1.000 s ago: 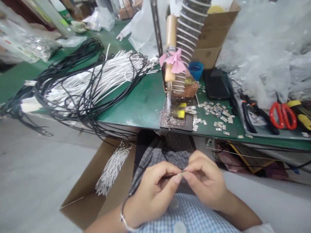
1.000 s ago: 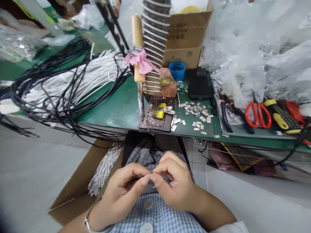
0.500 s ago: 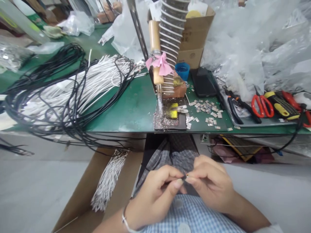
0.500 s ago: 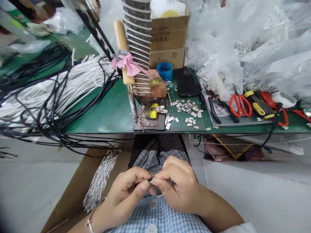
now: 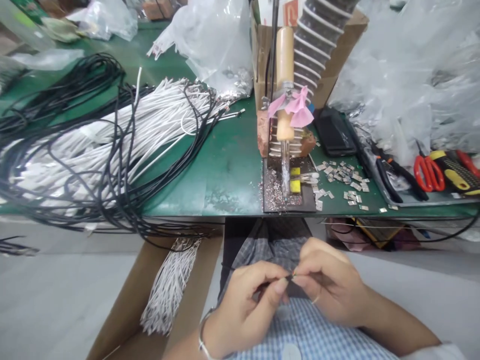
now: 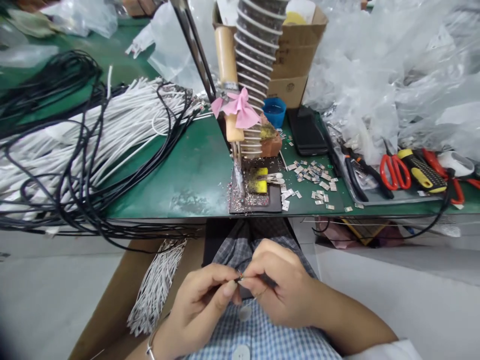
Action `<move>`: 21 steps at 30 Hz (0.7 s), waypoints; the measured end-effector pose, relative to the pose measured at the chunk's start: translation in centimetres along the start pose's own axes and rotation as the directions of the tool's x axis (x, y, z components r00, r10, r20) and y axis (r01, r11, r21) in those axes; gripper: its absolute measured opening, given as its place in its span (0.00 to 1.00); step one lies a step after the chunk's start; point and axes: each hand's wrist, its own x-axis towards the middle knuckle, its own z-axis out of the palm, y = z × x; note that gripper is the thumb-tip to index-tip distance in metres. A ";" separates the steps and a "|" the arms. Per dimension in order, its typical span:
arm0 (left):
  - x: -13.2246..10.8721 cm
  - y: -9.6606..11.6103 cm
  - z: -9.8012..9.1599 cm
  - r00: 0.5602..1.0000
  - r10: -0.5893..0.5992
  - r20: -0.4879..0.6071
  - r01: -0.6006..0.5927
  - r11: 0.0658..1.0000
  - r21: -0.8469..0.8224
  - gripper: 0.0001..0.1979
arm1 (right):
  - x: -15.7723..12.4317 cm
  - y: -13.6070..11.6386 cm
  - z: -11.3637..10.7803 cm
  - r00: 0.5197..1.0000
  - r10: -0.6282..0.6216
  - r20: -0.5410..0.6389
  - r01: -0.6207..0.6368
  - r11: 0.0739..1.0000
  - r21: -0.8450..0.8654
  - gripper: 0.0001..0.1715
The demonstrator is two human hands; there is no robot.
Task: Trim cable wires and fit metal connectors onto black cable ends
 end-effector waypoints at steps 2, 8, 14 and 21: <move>0.3 -0.2 -0.5 1.000 0.011 -0.009 -0.011 0.999 0.042 0.06 | 0.3 0.1 -0.2 0.997 0.058 0.057 -0.059 0.998 0.009 0.06; 1.1 -0.6 -1.6 0.999 0.035 -0.008 -0.033 0.982 0.185 0.07 | 1.2 0.5 -0.6 0.978 0.151 0.146 -0.147 0.988 -0.038 0.08; 2.4 -0.9 -2.3 0.993 0.108 0.045 -0.116 0.958 0.261 0.09 | 1.8 1.0 -1.4 0.955 0.213 0.208 -0.201 0.977 -0.076 0.09; 3.2 -0.9 -2.0 0.996 0.020 0.083 -0.045 0.950 0.309 0.08 | 2.2 1.6 -1.8 0.954 0.218 0.206 -0.190 0.971 -0.145 0.11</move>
